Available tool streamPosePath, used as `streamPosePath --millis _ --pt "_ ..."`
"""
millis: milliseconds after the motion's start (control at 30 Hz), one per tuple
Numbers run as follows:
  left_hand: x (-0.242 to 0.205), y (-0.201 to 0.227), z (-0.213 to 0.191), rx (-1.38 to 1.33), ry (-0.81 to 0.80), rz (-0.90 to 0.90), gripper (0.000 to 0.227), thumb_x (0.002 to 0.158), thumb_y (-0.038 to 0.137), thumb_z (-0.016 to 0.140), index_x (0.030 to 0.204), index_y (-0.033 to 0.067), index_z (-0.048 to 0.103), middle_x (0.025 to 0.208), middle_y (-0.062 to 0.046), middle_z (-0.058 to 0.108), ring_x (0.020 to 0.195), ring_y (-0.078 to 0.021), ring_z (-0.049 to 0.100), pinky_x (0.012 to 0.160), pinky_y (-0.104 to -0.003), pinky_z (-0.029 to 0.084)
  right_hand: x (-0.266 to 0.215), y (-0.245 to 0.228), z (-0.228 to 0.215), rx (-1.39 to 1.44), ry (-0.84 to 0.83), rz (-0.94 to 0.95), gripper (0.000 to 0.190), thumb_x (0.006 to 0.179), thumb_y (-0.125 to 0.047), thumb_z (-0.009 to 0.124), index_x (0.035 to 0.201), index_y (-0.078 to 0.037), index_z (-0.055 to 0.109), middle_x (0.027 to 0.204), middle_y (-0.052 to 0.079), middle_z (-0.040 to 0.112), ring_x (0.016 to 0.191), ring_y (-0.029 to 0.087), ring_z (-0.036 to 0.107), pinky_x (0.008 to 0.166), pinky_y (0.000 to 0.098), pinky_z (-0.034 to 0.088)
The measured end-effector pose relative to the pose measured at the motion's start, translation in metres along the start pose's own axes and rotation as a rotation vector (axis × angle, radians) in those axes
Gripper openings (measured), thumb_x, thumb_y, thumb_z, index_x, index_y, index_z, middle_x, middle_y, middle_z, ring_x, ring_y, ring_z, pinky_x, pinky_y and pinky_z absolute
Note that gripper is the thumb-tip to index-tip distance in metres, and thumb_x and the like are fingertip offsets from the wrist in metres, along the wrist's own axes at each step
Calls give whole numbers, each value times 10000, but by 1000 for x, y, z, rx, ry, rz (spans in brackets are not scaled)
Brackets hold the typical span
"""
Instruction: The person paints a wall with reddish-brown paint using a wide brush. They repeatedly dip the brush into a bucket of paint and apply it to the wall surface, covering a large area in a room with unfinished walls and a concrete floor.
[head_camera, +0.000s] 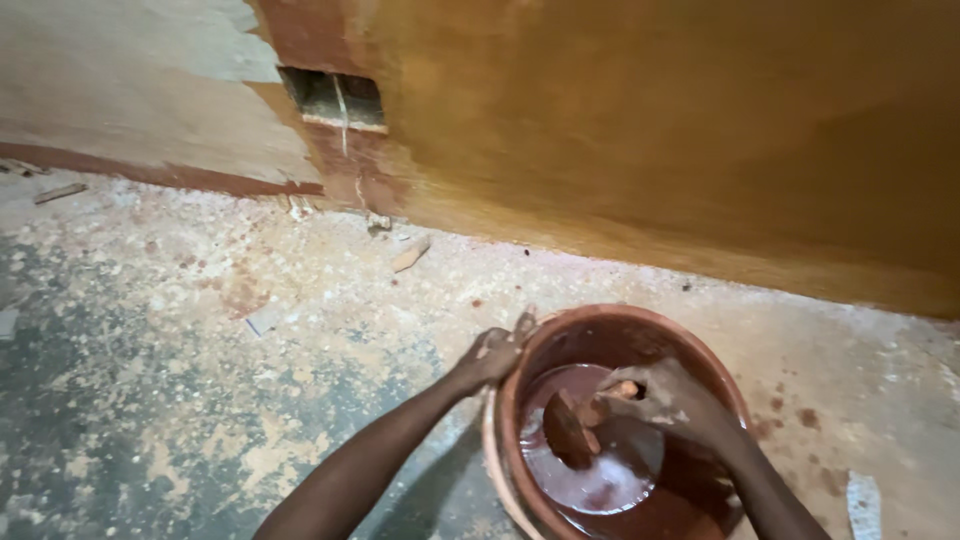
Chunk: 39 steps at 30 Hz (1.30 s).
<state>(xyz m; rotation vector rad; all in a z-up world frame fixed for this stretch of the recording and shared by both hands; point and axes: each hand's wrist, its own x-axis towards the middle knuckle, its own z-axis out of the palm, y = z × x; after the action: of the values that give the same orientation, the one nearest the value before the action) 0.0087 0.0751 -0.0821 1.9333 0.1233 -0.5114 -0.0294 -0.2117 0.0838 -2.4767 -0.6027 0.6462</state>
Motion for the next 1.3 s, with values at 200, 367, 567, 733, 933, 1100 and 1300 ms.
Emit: streamPosePath --millis 200,367,567,733,933,1100,1300 --pt "-39 -22 -117 117 207 -108 786 1017 628 355 767 -38 689 618 -144 600 607 -288 601 577 -465 508 57 -48 35 -112 -15 -155 404 858 -445 700 1118 -141 760 924 147 771 783 310 732 732 442 581" --pt "-80 -35 -216 107 394 -249 968 916 804 272 762 -46 710 727 -309 667 743 -383 682 737 -514 526 104 -106 48 -57 45 -382 386 894 -439 683 1095 -120 763 930 150 783 839 318 753 742 427 594" --pt "-146 -49 -302 80 507 -353 1089 898 860 183 858 -69 749 898 -322 699 912 -379 678 897 -495 463 148 -195 53 31 -79 -253 406 904 -475 644 1084 -130 760 895 112 798 815 260 787 737 398 600" --pt "-173 -68 -324 -48 500 -316 1001 865 837 180 1088 48 755 948 -280 713 910 -357 677 857 -472 495 178 -248 71 -14 -75 -351 400 917 -469 639 1081 -129 771 901 126 789 796 281 772 723 399 582" --pt "-167 -93 -334 49 413 -287 980 916 813 256 1001 -23 760 906 -284 730 887 -339 705 832 -466 531 195 -253 99 -347 -78 -280 404 891 -437 644 1235 -255 751 1010 102 758 803 313 737 708 436 589" --pt "-157 -97 -350 387 488 -63 821 925 725 482 1023 -50 734 1028 -333 731 986 -388 716 883 -489 535 195 -232 116 -361 -80 -439 354 896 -379 660 1185 -190 736 1000 139 755 840 313 745 772 430 597" --pt "-166 -70 -303 500 804 309 639 1017 542 511 1231 -52 610 1197 -276 664 1139 -393 641 1041 -503 461 199 -226 124 -194 -87 -623 350 921 -343 652 1208 -166 745 1062 148 753 863 331 742 785 431 591"
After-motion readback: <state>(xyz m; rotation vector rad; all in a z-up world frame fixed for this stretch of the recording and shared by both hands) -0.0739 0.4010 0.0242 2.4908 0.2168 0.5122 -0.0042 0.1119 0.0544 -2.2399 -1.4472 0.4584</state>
